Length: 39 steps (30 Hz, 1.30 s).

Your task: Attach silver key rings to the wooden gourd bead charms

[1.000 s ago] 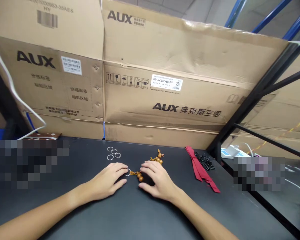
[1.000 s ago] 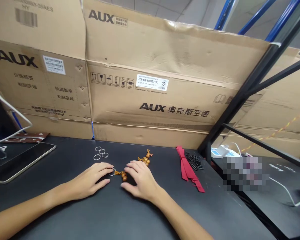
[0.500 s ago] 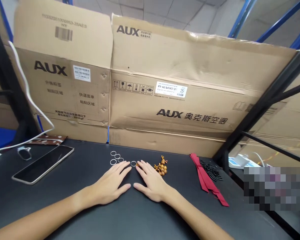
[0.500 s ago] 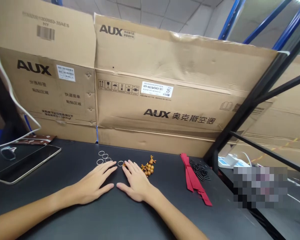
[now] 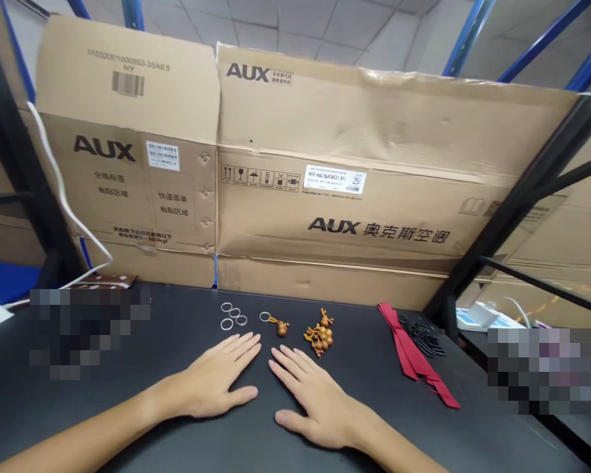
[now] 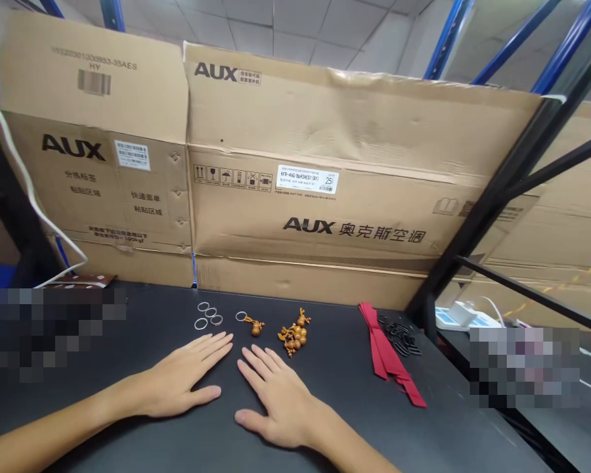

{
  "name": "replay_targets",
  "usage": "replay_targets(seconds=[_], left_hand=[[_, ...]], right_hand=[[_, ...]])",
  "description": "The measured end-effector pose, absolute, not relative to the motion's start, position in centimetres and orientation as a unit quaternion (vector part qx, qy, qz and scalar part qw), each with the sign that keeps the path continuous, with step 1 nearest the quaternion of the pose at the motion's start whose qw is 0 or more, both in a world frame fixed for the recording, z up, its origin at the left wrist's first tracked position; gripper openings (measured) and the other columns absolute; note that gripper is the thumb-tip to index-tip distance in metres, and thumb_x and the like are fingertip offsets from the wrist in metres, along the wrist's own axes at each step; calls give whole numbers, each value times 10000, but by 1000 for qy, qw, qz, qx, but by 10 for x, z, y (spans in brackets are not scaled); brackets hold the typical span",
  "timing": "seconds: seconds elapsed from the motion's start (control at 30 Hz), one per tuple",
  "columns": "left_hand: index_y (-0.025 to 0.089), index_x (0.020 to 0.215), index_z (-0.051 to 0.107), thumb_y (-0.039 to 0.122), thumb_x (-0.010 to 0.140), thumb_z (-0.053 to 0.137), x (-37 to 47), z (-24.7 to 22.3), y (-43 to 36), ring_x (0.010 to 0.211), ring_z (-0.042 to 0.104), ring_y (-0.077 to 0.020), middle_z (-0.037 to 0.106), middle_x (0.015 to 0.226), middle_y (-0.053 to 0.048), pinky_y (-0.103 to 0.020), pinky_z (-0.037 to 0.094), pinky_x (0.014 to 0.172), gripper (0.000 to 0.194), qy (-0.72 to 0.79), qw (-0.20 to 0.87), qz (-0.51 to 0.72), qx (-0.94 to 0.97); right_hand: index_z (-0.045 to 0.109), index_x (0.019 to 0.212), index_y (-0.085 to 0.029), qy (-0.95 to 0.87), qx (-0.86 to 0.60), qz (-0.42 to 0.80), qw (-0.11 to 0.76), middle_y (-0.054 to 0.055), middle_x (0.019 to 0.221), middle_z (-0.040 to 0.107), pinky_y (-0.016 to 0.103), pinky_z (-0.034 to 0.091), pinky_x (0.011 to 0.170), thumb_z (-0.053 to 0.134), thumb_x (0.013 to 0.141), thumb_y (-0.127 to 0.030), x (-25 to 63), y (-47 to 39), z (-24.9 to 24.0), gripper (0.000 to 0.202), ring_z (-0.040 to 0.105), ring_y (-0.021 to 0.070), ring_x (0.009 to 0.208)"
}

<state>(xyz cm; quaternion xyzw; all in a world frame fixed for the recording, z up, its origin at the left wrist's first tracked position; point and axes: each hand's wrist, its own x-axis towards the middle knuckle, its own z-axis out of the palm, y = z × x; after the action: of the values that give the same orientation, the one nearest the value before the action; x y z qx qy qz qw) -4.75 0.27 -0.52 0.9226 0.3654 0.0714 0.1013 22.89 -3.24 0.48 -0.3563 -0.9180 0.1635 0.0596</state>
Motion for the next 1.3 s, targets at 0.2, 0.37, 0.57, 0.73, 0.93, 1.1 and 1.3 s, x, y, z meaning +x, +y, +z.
replay_targets(seconds=[0.2, 0.37, 0.57, 0.73, 0.93, 1.1, 1.3], left_hand=[[230, 1540, 144, 618, 948, 394, -44, 0, -3, 1459, 160, -306, 124, 1586, -101, -482, 192, 1189, 751, 345, 102, 52, 932], [225, 1543, 111, 603, 954, 398, -42, -3, -9, 1457, 152, -312, 104, 1585, -107, -496, 209, 1183, 756, 331, 99, 58, 937], [226, 1537, 172, 608, 939, 431, -40, -2, -8, 1445, 212, -310, 175, 1574, -103, -486, 242, 1176, 755, 331, 99, 74, 936], [236, 1533, 207, 601, 942, 433, -39, 0, -7, 1439, 245, -301, 225, 1569, -94, -475, 248, 1175, 730, 336, 92, 77, 934], [255, 1485, 357, 542, 949, 467, -38, -1, -7, 1394, 358, -302, 375, 1523, -84, -468, 328, 1138, 617, 346, 78, 127, 926], [192, 1389, 501, 503, 957, 468, -36, -5, 3, 1382, 369, -313, 419, 1497, -111, -476, 345, 1127, 534, 374, 31, 161, 913], [133, 1295, 576, 517, 932, 500, -36, -10, 25, 1345, 416, -339, 523, 1403, -159, -513, 360, 1106, 535, 433, -34, 184, 882]], right_hand=[[204, 1531, -212, -916, -360, 168, 65, 80, 1599, 100, 499, 110, 1208, 449, 919, -618, 226, -30, 8, 774, 85, 286, 1478], [235, 1524, -206, -915, -353, 179, 77, 88, 1593, 137, 498, 118, 1208, 505, 902, -599, 225, -30, 12, 784, 113, 288, 1475], [288, 1509, -193, -912, -362, 176, 77, 96, 1588, 173, 499, 143, 1204, 533, 899, -569, 226, -28, 14, 757, 142, 287, 1471], [306, 1502, -173, -914, -358, 174, 76, 102, 1583, 198, 498, 141, 1205, 516, 909, -566, 227, -27, 14, 741, 152, 275, 1471], [324, 1495, -198, -914, -354, 176, 92, 103, 1577, 225, 498, 154, 1201, 532, 910, -543, 228, -25, 12, 711, 181, 272, 1465], [341, 1488, -192, -915, -355, 170, 91, 106, 1574, 237, 495, 142, 1205, 531, 913, -534, 228, -25, 11, 695, 197, 272, 1461], [335, 1491, -210, -915, -354, 172, 87, 93, 1578, 234, 497, 160, 1202, 532, 915, -529, 227, -26, 12, 687, 196, 279, 1461]])
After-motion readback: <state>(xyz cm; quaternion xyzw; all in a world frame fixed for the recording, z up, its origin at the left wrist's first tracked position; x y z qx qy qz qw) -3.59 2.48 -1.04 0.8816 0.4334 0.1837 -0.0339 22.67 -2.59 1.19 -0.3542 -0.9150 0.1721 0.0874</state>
